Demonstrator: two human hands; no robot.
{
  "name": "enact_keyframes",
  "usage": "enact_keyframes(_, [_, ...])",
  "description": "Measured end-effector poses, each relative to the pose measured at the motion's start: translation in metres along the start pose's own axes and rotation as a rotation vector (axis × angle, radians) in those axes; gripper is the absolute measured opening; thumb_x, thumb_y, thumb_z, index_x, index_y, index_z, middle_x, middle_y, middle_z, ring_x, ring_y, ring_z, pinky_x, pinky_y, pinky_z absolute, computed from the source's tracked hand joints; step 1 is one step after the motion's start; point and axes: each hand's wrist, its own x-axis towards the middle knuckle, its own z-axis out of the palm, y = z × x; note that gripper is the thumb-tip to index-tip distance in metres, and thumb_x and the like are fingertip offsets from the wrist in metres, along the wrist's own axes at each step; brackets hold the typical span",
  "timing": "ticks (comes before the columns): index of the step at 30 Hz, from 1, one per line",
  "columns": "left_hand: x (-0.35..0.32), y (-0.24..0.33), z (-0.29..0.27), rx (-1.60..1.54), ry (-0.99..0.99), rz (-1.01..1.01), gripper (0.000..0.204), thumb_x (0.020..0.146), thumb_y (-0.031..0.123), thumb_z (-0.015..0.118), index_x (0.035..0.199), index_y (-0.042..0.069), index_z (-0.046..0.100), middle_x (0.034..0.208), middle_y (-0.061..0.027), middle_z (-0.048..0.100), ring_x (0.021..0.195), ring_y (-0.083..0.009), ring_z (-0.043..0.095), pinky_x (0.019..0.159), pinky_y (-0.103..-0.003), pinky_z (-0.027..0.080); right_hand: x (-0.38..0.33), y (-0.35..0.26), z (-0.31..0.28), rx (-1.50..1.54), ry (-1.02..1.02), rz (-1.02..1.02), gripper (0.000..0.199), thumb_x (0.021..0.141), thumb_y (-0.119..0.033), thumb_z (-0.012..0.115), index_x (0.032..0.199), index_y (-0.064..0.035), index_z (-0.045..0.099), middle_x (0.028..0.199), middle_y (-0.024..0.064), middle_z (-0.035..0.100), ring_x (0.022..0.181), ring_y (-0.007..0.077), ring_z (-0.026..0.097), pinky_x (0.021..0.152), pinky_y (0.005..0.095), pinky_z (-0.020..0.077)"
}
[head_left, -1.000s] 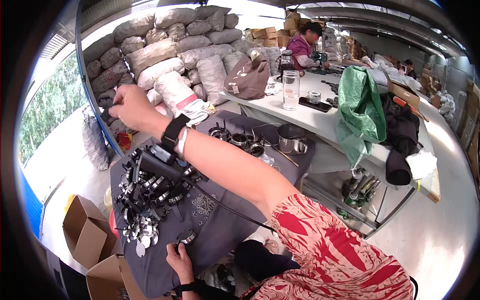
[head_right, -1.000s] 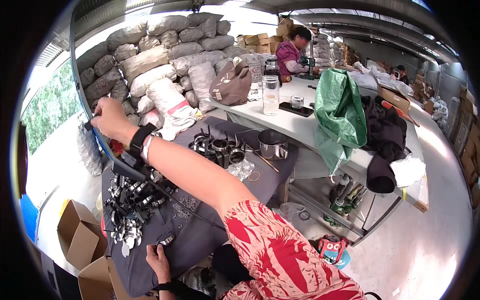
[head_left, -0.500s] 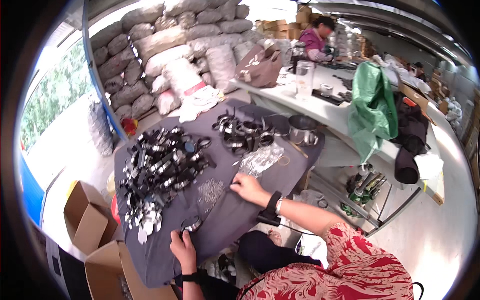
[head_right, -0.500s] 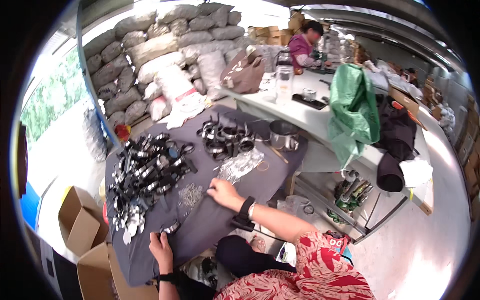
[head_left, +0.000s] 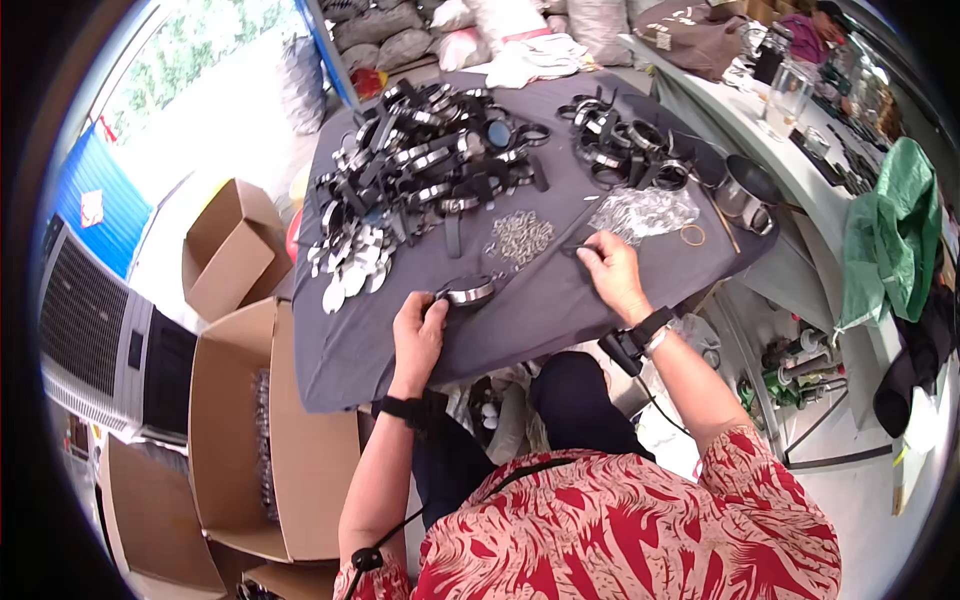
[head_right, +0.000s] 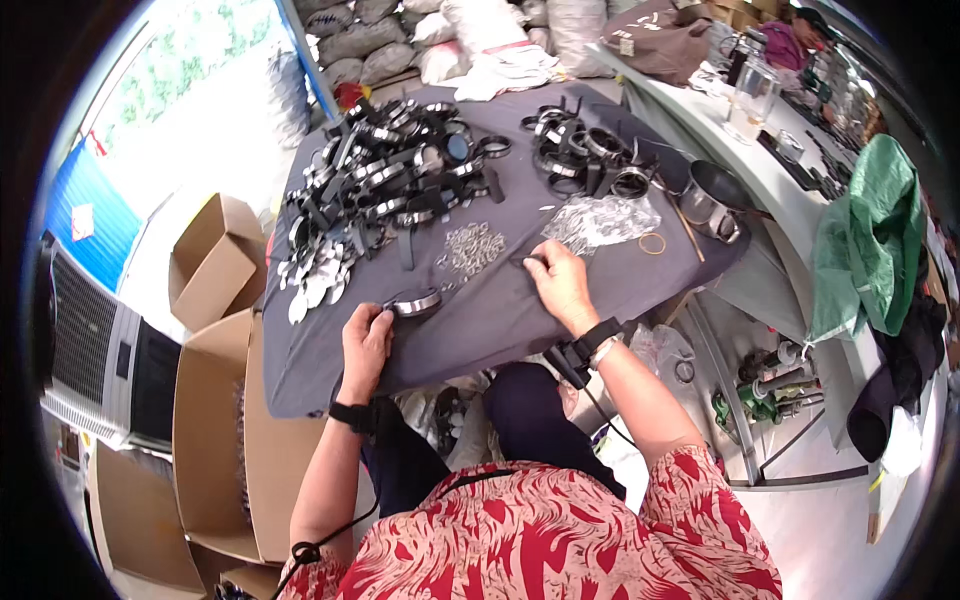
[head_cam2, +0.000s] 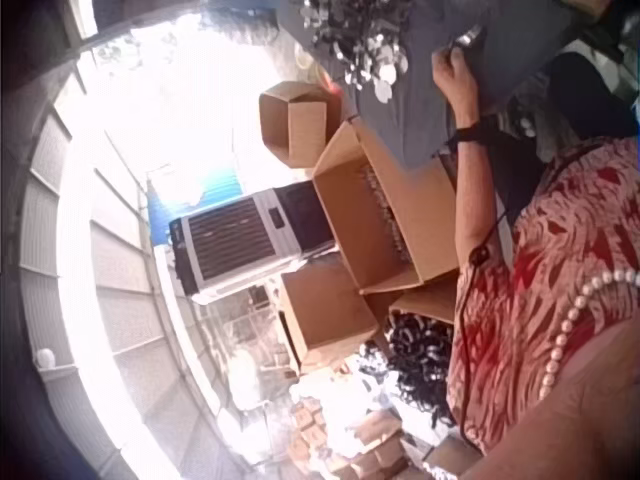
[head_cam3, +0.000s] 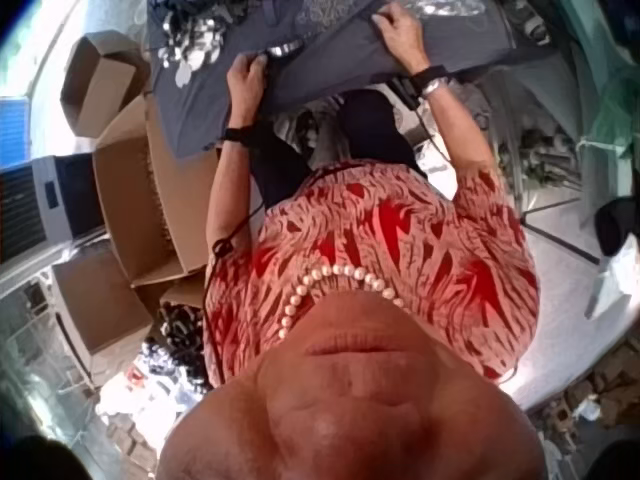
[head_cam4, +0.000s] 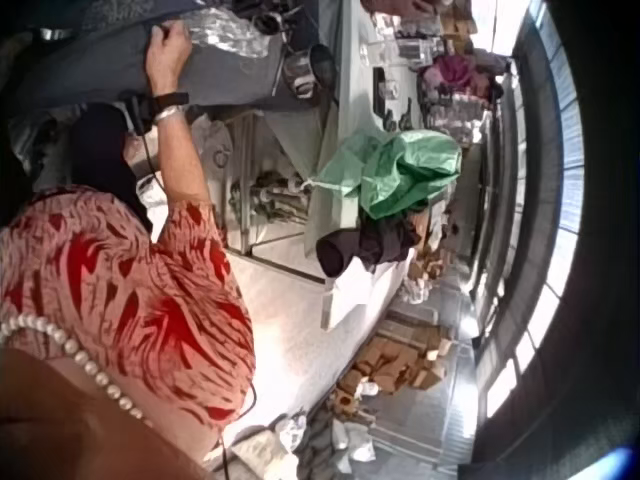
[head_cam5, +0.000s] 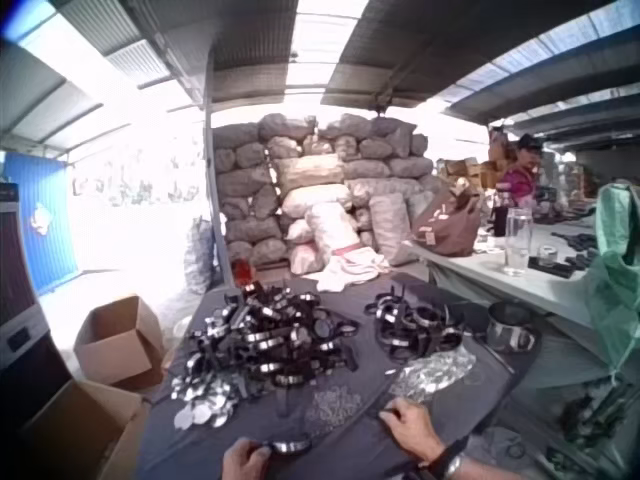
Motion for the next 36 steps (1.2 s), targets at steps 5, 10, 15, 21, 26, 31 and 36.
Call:
enact_keyframes(5, [-0.011,0.004,0.006,-0.105,-0.058,-0.039,0.009,0.089,0.008,0.056,0.094,0.002,0.058,0.066,0.0020,0.051,0.052,-0.0035,0.042,0.046,-0.019,0.034,0.006,0.009,0.004,0.189,-0.025,0.043,0.011,0.079,-0.003,0.066,0.088,-0.0006,0.061,0.072,0.0035,0.058,0.065,0.0125,0.054,0.062,0.0273,0.0456])
enact_keyframes(10, [-0.010,-0.011,-0.005,-0.048,-0.013,0.023,0.015,0.090,0.014,0.050,0.096,0.003,0.059,0.067,0.0029,0.052,0.052,-0.0023,0.041,0.047,-0.018,0.033,-0.010,-0.092,0.042,0.436,-0.455,-0.147,0.008,0.080,0.000,0.064,0.087,-0.0007,0.060,0.084,0.0028,0.059,0.078,0.0106,0.055,0.069,0.0244,0.0449])
enact_keyframes(15, [-0.003,-0.007,0.002,-0.096,-0.002,0.062,0.020,0.091,0.016,0.048,0.093,0.001,0.061,0.062,0.0034,0.048,0.051,-0.0034,0.041,0.047,-0.020,0.034,-0.004,-0.112,0.088,0.270,-0.606,-0.364,0.008,0.080,-0.002,0.063,0.087,-0.0022,0.060,0.094,0.0055,0.063,0.086,0.0137,0.058,0.075,0.0282,0.0474])
enact_keyframes(21, [-0.011,0.000,0.009,0.065,-0.018,0.173,0.013,0.083,0.006,0.053,0.092,-0.002,0.059,0.069,0.0029,0.050,0.063,-0.0038,0.043,0.055,-0.022,0.035,0.003,-0.113,0.082,0.099,-0.646,-0.296,0.016,0.079,-0.013,0.066,0.091,-0.0050,0.062,0.074,0.0111,0.063,0.069,0.0212,0.064,0.064,0.0318,0.0492])
enact_keyframes(26, [-0.019,-0.001,-0.002,0.224,0.071,0.288,0.014,0.079,0.005,0.058,0.087,-0.005,0.053,0.063,-0.0162,0.051,0.055,-0.0239,0.049,0.055,-0.035,0.040,0.011,-0.126,0.090,0.161,-0.814,-0.275,0.018,0.075,-0.014,0.067,0.083,-0.0008,0.059,0.065,0.0117,0.061,0.062,0.0254,0.063,0.059,0.0354,0.0466])
enact_keyframes(31, [-0.010,0.009,0.010,0.257,0.073,0.383,0.012,0.078,0.005,0.056,0.084,-0.005,0.052,0.064,-0.0203,0.051,0.055,-0.0326,0.050,0.054,-0.038,0.039,0.029,-0.124,0.086,0.131,-0.841,-0.284,0.020,0.072,-0.016,0.070,0.083,-0.0016,0.060,0.064,0.0088,0.061,0.060,0.0238,0.061,0.057,0.0349,0.0434])
enact_keyframes(36, [-0.011,-0.001,0.003,0.317,0.130,0.390,0.010,0.077,0.005,0.057,0.079,-0.004,0.051,0.056,-0.0183,0.045,0.047,-0.0291,0.046,0.048,-0.038,0.036,0.029,-0.129,0.097,0.140,-0.862,-0.276,0.021,0.070,-0.016,0.070,0.081,-0.0020,0.059,0.066,0.0085,0.060,0.060,0.0226,0.059,0.057,0.0354,0.0423])
